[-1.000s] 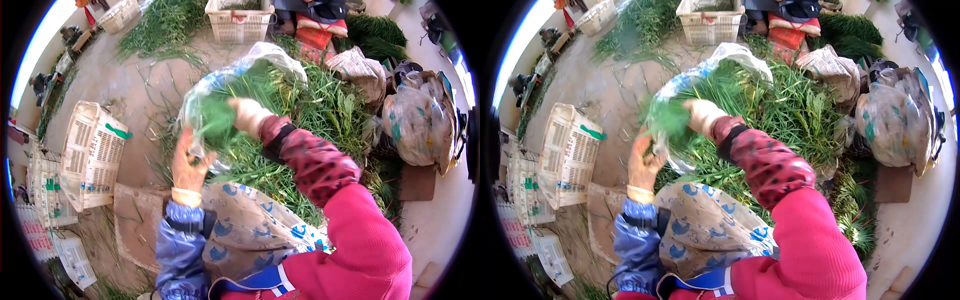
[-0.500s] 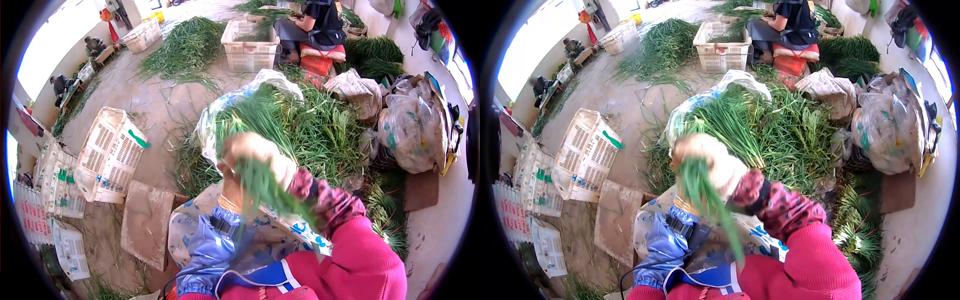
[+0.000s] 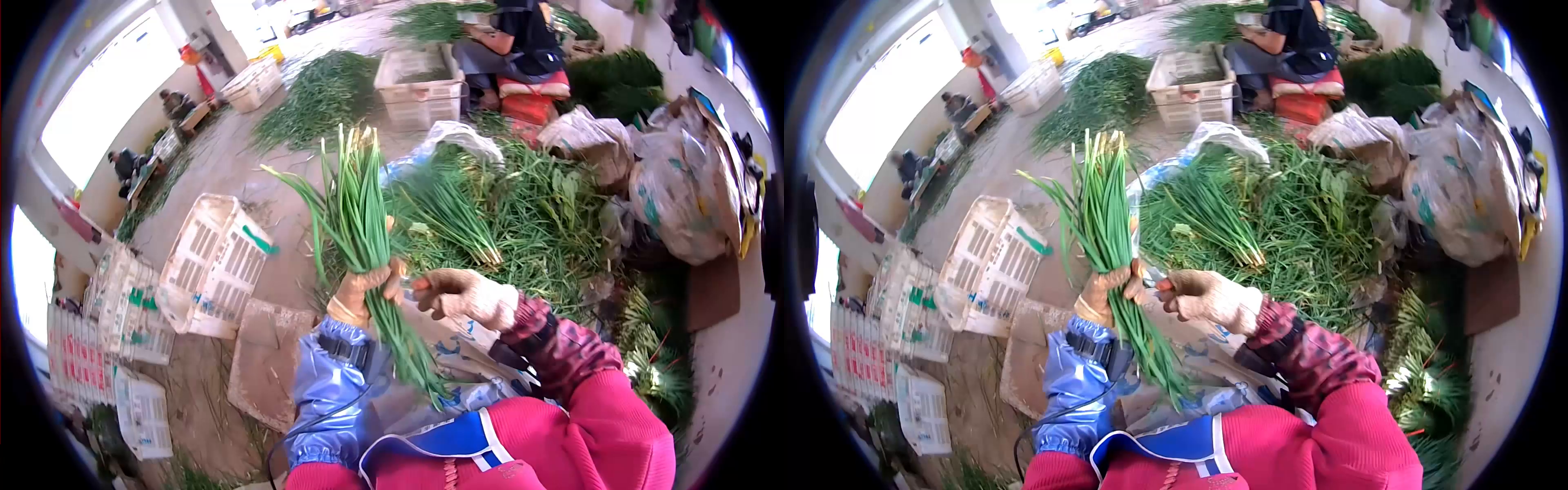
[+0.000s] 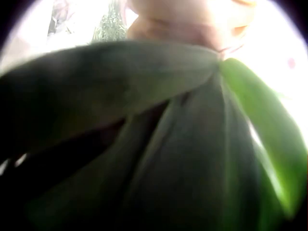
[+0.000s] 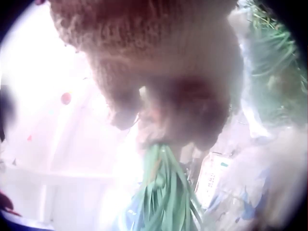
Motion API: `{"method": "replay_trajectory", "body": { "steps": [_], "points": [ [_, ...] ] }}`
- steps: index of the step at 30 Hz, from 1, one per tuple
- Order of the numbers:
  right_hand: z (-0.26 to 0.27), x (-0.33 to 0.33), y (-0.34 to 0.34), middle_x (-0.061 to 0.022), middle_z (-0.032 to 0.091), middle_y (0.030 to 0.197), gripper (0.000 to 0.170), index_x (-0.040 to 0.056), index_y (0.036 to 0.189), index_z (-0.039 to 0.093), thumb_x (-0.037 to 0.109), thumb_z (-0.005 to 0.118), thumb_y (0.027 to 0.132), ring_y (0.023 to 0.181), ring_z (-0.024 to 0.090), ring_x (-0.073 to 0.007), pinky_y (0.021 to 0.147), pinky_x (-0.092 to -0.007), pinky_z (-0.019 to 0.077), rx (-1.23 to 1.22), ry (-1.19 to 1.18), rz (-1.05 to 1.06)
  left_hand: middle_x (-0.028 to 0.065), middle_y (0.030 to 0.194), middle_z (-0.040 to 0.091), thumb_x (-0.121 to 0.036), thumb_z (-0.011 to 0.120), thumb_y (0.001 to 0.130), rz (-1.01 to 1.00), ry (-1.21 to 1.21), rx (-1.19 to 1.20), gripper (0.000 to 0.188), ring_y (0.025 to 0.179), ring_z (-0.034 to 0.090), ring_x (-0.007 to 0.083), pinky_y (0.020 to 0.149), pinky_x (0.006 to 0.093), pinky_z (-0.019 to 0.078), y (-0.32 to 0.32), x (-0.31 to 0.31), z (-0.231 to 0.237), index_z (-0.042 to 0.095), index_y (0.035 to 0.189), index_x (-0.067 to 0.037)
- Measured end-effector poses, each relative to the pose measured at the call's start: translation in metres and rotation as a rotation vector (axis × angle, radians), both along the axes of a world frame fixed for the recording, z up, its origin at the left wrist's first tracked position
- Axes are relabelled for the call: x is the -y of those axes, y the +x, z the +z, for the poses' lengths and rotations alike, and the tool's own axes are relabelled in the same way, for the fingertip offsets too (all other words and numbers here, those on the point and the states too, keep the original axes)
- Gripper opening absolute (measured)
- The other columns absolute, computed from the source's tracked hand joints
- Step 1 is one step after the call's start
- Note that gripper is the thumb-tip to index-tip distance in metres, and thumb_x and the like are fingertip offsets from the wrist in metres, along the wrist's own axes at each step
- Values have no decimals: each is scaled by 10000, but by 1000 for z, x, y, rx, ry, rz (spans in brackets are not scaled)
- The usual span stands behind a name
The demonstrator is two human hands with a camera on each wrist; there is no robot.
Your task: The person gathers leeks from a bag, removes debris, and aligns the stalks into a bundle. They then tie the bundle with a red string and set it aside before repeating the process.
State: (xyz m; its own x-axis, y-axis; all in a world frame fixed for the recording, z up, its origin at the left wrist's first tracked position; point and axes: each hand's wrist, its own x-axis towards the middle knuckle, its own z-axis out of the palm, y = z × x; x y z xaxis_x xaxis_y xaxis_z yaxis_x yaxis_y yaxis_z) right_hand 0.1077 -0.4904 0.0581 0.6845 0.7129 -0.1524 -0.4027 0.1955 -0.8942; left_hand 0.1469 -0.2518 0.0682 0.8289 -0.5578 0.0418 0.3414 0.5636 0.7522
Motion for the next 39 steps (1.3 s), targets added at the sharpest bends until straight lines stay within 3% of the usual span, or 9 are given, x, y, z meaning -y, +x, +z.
{"method": "replay_trajectory", "body": {
  "steps": [3,9,13,17,21,23,31,35,39],
  "points": [
    [-21,-18,13,-79,534,1367,915,86,1446,379,562,765,767,1222,528,-240,990,-427,450,-153,327,25,128,925,649,-162,799,791,-209,90,-35,986,613,602,167,598,354,535,-19,-2,11,177,1556,-152],
    [-37,-11,68,-106,541,1328,898,84,1465,335,607,667,816,1212,528,-308,1039,-529,409,-163,871,-500,223,891,643,-233,804,798,-477,354,-80,858,526,581,189,474,306,482,-53,-25,-12,327,1461,30],
    [-27,17,78,-48,604,844,352,47,1254,556,304,518,1016,744,601,-189,705,-359,523,-190,777,-555,214,880,655,-249,814,788,-434,369,-168,661,471,544,158,408,266,430,-66,-44,-45,503,1286,54],
    [11,27,67,43,454,629,254,39,1015,646,195,445,1005,529,438,-82,499,-243,386,157,-211,-960,161,818,652,-241,821,771,-306,344,-226,429,434,490,115,387,260,363,-82,-47,-37,635,1024,50],
    [-2,103,83,23,479,630,244,48,997,658,216,483,983,489,425,-93,445,-261,338,119,-93,-1191,107,610,579,-313,784,791,-260,343,-279,451,399,454,124,370,262,330,-87,-71,-43,640,948,85],
    [-14,137,88,47,406,588,269,45,979,633,269,489,1019,446,327,-78,422,-246,238,68,44,-1175,73,538,529,-350,755,811,-252,342,-299,489,390,439,138,364,263,312,-87,-87,-51,627,952,100],
    [71,-2,6,56,528,725,241,-10,1110,646,125,578,921,579,440,-43,530,-206,360,191,-295,-619,72,555,533,-293,760,806,-173,329,-339,490,407,437,137,407,265,332,-79,-70,-30,599,1040,106],
    [45,-29,26,-193,695,984,477,19,1213,609,273,718,824,923,675,-290,845,-377,504,559,-810,-488,207,839,684,-195,836,732,-32,445,-153,542,454,534,177,406,293,420,-88,-60,-10,588,1132,74],
    [46,-37,20,-46,660,804,387,59,1154,657,311,699,863,707,582,-120,657,-278,468,220,-398,-412,219,1065,683,-106,791,798,-53,615,116,452,520,591,159,430,284,471,-86,-75,-19,586,1175,38]
  ]
}}
